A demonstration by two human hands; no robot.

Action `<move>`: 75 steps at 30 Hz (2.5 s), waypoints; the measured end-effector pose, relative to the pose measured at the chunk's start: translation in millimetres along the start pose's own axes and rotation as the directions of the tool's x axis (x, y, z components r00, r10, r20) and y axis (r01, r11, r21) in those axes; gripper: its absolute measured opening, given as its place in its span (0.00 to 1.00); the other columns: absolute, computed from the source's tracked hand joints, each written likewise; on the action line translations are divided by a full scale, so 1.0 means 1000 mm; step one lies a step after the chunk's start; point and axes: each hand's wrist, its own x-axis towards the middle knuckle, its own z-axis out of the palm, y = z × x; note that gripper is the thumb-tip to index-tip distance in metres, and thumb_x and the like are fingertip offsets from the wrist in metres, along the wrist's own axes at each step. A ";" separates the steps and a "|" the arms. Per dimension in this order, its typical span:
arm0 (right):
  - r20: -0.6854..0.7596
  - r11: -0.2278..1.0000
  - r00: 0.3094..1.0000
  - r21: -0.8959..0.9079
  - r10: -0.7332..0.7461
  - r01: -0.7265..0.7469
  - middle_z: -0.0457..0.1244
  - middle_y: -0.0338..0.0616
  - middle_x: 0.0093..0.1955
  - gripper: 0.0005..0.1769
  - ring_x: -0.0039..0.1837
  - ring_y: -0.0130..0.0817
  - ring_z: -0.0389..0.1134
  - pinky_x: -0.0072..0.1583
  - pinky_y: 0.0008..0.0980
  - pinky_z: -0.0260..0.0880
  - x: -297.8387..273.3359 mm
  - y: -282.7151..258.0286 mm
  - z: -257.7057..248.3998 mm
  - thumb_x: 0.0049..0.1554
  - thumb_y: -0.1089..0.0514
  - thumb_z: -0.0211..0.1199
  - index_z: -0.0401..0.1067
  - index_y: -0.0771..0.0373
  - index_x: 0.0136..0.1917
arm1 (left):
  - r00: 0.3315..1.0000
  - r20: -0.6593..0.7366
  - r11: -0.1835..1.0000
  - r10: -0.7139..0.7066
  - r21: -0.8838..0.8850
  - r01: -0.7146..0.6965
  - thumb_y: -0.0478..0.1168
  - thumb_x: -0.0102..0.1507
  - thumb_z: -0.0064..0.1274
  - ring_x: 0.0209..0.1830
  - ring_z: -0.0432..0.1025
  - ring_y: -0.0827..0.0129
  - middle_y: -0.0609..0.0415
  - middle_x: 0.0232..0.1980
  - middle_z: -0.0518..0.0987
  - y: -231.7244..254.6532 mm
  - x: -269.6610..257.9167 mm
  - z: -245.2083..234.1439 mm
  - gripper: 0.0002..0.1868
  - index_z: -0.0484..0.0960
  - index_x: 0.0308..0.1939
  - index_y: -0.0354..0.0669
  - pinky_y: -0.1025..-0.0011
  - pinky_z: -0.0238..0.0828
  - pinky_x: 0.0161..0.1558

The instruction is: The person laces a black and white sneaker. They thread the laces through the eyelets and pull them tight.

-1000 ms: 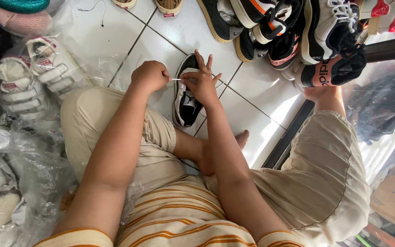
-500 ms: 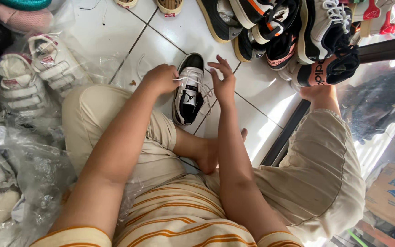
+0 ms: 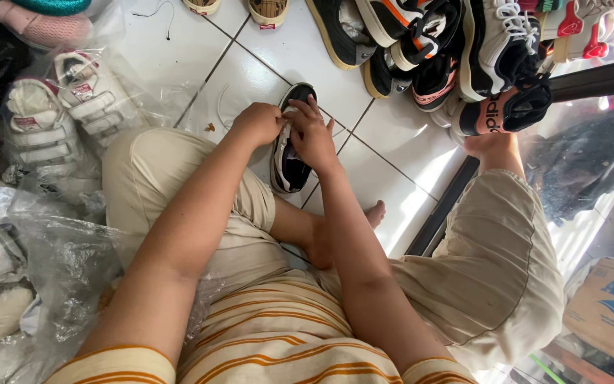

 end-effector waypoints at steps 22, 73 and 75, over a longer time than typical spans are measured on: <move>0.206 0.963 0.977 -0.251 -0.046 0.098 0.51 0.29 0.64 0.01 0.70 0.52 0.38 0.54 0.81 0.30 0.038 0.011 -0.010 0.45 0.52 0.64 0.73 0.45 0.34 | 0.979 -0.154 0.986 -0.135 0.077 0.148 0.44 0.56 0.41 0.38 0.71 0.50 0.45 0.33 0.76 -0.007 0.000 0.008 0.13 0.78 0.34 0.42 0.58 0.68 0.36; 0.378 0.832 0.856 0.292 0.353 -0.472 0.61 0.42 0.28 0.05 0.34 0.30 0.63 0.40 0.23 0.55 -0.002 0.087 -0.120 0.46 0.60 0.59 0.67 0.62 0.31 | 0.973 0.105 0.976 -0.206 0.089 0.197 0.40 0.59 0.40 0.35 0.70 0.46 0.36 0.32 0.75 0.000 0.007 -0.026 0.14 0.75 0.36 0.30 0.52 0.69 0.33; 0.205 0.859 0.895 0.263 0.395 -0.439 0.63 0.43 0.27 0.01 0.35 0.30 0.66 0.42 0.23 0.60 -0.007 0.095 -0.135 0.45 0.61 0.61 0.70 0.58 0.35 | 0.976 0.075 0.978 -0.205 0.066 0.200 0.39 0.59 0.39 0.31 0.71 0.47 0.36 0.29 0.75 0.000 0.006 -0.026 0.13 0.76 0.32 0.30 0.57 0.69 0.28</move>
